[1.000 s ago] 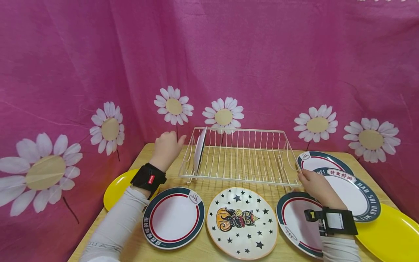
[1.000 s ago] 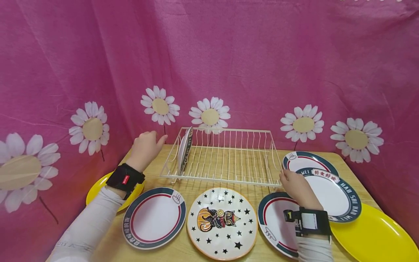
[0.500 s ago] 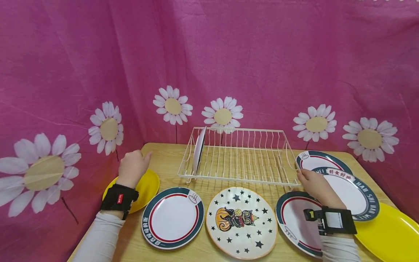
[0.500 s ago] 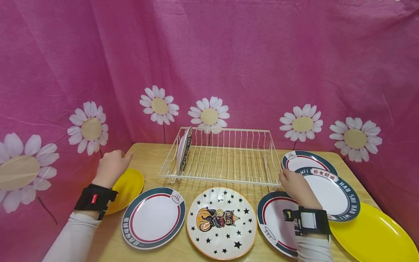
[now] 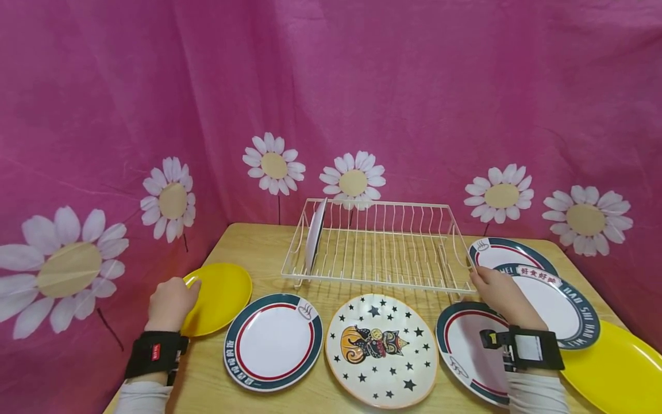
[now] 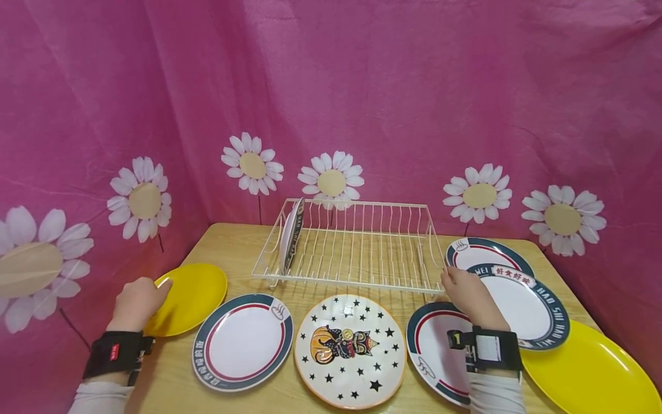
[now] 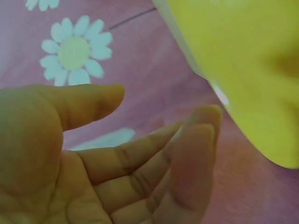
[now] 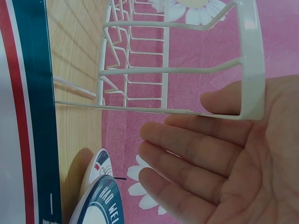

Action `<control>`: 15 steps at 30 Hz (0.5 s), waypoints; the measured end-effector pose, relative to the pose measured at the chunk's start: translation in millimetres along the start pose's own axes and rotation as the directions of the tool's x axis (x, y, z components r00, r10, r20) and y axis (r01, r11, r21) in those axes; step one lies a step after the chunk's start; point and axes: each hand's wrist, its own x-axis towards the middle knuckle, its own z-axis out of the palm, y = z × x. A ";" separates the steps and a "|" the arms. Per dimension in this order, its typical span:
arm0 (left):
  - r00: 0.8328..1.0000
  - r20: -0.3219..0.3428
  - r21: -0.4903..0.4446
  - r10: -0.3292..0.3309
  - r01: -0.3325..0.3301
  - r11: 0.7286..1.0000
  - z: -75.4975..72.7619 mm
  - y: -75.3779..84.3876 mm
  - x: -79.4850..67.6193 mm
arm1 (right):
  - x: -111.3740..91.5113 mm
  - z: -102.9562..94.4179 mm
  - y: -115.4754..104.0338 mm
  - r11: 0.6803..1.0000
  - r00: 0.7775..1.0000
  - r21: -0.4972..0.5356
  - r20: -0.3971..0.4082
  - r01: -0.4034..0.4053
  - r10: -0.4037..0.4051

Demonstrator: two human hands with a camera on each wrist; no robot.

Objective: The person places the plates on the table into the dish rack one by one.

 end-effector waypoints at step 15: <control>0.987 0.080 0.037 -0.138 0.136 0.990 8.3 -45.7 -13.2 | -0.2 -0.3 0.0 1.000 1.000 0.005 0.003 -0.014 0.014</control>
